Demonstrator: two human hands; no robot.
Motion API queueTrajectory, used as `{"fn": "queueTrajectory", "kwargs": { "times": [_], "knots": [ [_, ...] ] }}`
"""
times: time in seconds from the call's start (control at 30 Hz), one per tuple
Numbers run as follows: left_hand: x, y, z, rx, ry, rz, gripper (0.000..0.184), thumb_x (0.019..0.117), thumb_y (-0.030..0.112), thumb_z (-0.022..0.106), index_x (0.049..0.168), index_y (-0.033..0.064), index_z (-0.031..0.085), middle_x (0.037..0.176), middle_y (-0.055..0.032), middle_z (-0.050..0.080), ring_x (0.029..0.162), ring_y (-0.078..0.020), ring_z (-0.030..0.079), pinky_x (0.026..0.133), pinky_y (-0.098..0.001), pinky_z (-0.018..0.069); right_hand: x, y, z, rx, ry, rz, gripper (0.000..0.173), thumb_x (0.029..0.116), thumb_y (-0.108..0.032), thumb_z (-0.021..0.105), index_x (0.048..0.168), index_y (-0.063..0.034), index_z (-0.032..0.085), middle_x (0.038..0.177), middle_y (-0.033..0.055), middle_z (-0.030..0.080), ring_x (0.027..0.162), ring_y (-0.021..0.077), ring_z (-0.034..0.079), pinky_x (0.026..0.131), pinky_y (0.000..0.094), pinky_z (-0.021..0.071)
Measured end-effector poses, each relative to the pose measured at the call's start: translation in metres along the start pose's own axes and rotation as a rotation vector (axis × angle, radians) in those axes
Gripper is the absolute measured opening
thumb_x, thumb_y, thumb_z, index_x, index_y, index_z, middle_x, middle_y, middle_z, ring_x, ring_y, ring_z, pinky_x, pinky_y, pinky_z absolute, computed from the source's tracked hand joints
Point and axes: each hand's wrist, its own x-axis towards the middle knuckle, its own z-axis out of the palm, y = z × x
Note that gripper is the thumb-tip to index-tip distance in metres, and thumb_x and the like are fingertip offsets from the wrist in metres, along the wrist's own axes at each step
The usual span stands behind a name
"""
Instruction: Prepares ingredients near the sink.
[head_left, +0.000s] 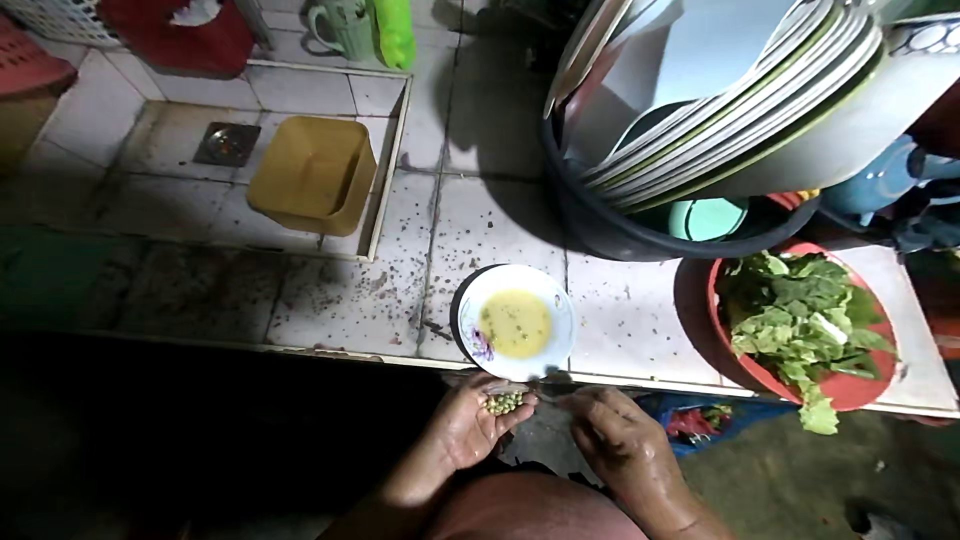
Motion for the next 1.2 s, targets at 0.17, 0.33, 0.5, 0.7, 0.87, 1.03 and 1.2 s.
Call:
{"fn": "queueTrajectory", "kwargs": {
  "times": [0.17, 0.33, 0.5, 0.7, 0.87, 1.03, 1.2],
  "knots": [
    [0.002, 0.0, -0.003, 0.042, -0.041, -0.005, 0.028, 0.1093, 0.017, 0.041, 0.111, -0.0009, 0.063, 0.101, -0.0167, 0.07, 0.093, -0.025, 0.072, 0.087, -0.0358, 0.0595, 0.045, -0.006, 0.002, -0.169, 0.026, 0.056, 0.026, 0.0879, 0.001, 0.065, 0.112, -0.0028, 0.076, 0.104, 0.018, 0.071, 0.089, 0.0322, 0.072, 0.073, 0.0448, 0.0613],
    [0.003, -0.001, -0.005, 0.026, -0.054, 0.003, 0.027, 0.1091, 0.016, 0.041, 0.111, -0.0007, 0.061, 0.102, -0.0173, 0.069, 0.092, -0.026, 0.071, 0.086, -0.0371, 0.0599, 0.074, -0.008, 0.015, -0.264, 0.013, 0.035, 0.028, 0.0872, 0.008, 0.065, 0.112, -0.0002, 0.075, 0.104, 0.0199, 0.07, 0.089, 0.0368, 0.071, 0.071, 0.0477, 0.0599],
    [0.003, 0.0, -0.004, 0.03, -0.061, -0.005, 0.027, 0.1092, 0.017, 0.041, 0.112, -0.0004, 0.062, 0.102, -0.0168, 0.07, 0.092, -0.0246, 0.072, 0.085, -0.0351, 0.0598, 0.069, -0.007, 0.018, -0.264, -0.008, 0.037, 0.028, 0.0879, 0.006, 0.065, 0.112, -0.0022, 0.076, 0.103, 0.0185, 0.071, 0.088, 0.0354, 0.071, 0.07, 0.0463, 0.0601],
    [0.003, 0.0, -0.003, 0.026, -0.038, -0.021, 0.026, 0.1084, 0.017, 0.044, 0.114, -0.0004, 0.062, 0.103, -0.0169, 0.07, 0.092, -0.0247, 0.072, 0.085, -0.0353, 0.06, 0.044, -0.002, 0.012, -0.234, -0.008, 0.009, 0.024, 0.0888, -0.002, 0.064, 0.109, -0.0028, 0.077, 0.101, 0.0175, 0.071, 0.085, 0.0328, 0.072, 0.069, 0.0443, 0.0608],
    [0.0, 0.002, 0.002, 0.023, -0.002, -0.023, 0.024, 0.1074, 0.015, 0.046, 0.114, -0.0004, 0.063, 0.104, -0.0171, 0.071, 0.094, -0.0253, 0.072, 0.087, -0.0355, 0.0599, 0.026, -0.003, 0.008, -0.238, -0.022, 0.014, 0.026, 0.0901, -0.007, 0.06, 0.108, -0.0071, 0.079, 0.102, 0.014, 0.072, 0.085, 0.0287, 0.072, 0.068, 0.0404, 0.0614],
    [0.0, 0.002, 0.0, 0.037, -0.022, -0.023, 0.026, 0.1081, 0.016, 0.044, 0.115, 0.0, 0.063, 0.109, -0.0177, 0.071, 0.096, -0.0253, 0.073, 0.088, -0.0348, 0.0593, 0.01, -0.003, 0.009, -0.15, 0.007, 0.079, 0.029, 0.0892, -0.006, 0.058, 0.109, -0.0112, 0.079, 0.102, 0.0081, 0.074, 0.088, 0.021, 0.073, 0.072, 0.0342, 0.0618],
    [-0.001, 0.003, 0.001, 0.04, -0.021, -0.022, 0.025, 0.1075, 0.015, 0.045, 0.113, 0.0, 0.065, 0.108, -0.0175, 0.072, 0.096, -0.0252, 0.073, 0.087, -0.0345, 0.0593, 0.002, 0.001, 0.011, -0.073, 0.027, 0.108, 0.029, 0.0887, -0.005, 0.058, 0.108, -0.0109, 0.079, 0.102, 0.0078, 0.073, 0.091, 0.0176, 0.072, 0.078, 0.0307, 0.0613]
  ]
}}
